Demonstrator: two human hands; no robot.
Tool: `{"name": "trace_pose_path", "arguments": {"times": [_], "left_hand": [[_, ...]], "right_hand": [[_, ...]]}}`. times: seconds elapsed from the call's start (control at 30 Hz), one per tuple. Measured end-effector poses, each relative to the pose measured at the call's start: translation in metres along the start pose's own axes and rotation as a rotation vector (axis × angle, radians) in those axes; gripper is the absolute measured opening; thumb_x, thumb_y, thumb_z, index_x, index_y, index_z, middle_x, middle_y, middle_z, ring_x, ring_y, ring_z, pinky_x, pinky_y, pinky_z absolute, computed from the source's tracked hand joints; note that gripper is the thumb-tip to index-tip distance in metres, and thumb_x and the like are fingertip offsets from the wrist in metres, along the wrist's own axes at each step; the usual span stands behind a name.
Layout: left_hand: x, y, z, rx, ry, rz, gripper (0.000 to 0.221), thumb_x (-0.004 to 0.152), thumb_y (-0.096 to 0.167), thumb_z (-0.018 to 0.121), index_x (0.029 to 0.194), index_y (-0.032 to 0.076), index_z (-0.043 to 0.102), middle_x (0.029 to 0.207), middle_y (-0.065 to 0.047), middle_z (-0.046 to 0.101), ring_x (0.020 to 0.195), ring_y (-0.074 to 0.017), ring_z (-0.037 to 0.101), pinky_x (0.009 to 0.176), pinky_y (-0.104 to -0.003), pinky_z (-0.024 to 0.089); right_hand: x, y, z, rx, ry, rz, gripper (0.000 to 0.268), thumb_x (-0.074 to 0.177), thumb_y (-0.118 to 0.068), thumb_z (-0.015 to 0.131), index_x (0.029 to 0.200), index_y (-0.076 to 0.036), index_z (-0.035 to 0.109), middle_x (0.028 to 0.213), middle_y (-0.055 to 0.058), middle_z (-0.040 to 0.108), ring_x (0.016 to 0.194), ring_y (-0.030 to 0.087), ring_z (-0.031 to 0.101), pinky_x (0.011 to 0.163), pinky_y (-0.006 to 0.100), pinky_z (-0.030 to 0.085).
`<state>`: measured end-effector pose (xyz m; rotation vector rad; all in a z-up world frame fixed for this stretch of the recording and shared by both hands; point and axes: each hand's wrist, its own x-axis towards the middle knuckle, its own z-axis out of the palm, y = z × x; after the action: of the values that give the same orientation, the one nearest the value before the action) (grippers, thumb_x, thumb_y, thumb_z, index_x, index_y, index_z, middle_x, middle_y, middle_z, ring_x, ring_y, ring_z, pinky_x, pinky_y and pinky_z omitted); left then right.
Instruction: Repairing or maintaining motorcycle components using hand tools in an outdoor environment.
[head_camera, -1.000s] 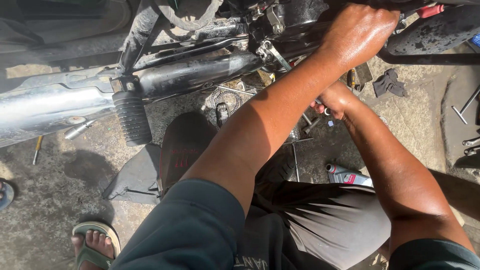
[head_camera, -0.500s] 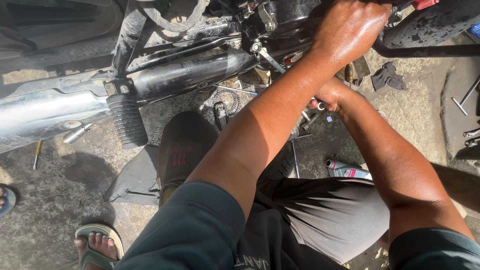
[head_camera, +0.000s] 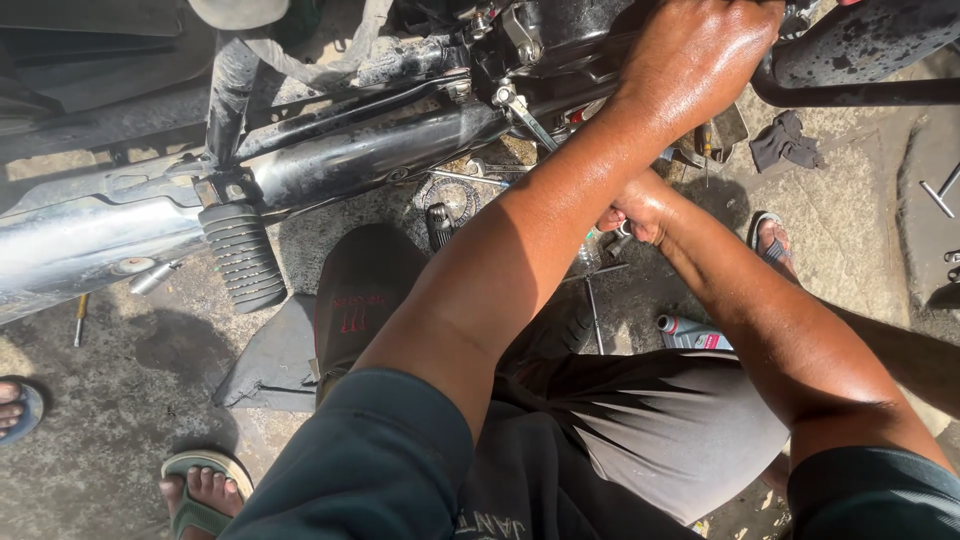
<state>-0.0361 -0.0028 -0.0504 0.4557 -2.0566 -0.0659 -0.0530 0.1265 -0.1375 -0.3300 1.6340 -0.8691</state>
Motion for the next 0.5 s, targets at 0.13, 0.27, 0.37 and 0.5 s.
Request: {"name": "trace_pose_path", "arguments": {"times": [0.13, 0.27, 0.37, 0.5], "left_hand": [[-0.003, 0.002, 0.01, -0.114, 0.049, -0.022, 0.012, 0.074, 0.006, 0.069, 0.086, 0.007, 0.07, 0.069, -0.006, 0.068, 0.074, -0.0225, 0.072, 0.068, -0.039, 0.056], [-0.005, 0.003, 0.012, -0.079, 0.053, -0.017, 0.014, 0.074, 0.004, 0.07, 0.088, 0.004, 0.07, 0.068, -0.007, 0.068, 0.07, -0.0224, 0.073, 0.065, -0.038, 0.056], [-0.002, 0.001, 0.001, -0.079, 0.03, -0.022, 0.013, 0.072, 0.007, 0.07, 0.085, 0.005, 0.07, 0.067, -0.007, 0.069, 0.068, -0.0234, 0.073, 0.06, -0.04, 0.055], [-0.004, 0.002, 0.009, -0.119, 0.042, -0.019, 0.013, 0.074, 0.006, 0.07, 0.087, 0.004, 0.069, 0.069, -0.007, 0.069, 0.07, -0.0228, 0.073, 0.064, -0.038, 0.056]], "right_hand": [[-0.005, -0.002, 0.009, 0.041, 0.012, 0.039, 0.014, 0.096, -0.005, 0.054, 0.083, -0.004, 0.056, 0.058, 0.002, 0.048, 0.039, 0.005, 0.033, 0.035, 0.022, 0.022], [-0.011, 0.002, 0.023, 0.104, 0.059, 0.065, 0.019, 0.099, -0.01, 0.054, 0.081, -0.006, 0.054, 0.058, 0.001, 0.048, 0.039, 0.005, 0.031, 0.036, 0.023, 0.022], [-0.009, 0.019, 0.034, 0.206, 0.066, 0.048, 0.022, 0.101, -0.013, 0.055, 0.08, -0.007, 0.053, 0.057, 0.001, 0.047, 0.038, 0.005, 0.031, 0.037, 0.024, 0.023], [-0.002, 0.054, 0.053, 0.336, 0.044, -0.016, 0.02, 0.101, -0.013, 0.057, 0.082, -0.007, 0.055, 0.058, 0.002, 0.048, 0.039, 0.006, 0.033, 0.038, 0.025, 0.024]]}}
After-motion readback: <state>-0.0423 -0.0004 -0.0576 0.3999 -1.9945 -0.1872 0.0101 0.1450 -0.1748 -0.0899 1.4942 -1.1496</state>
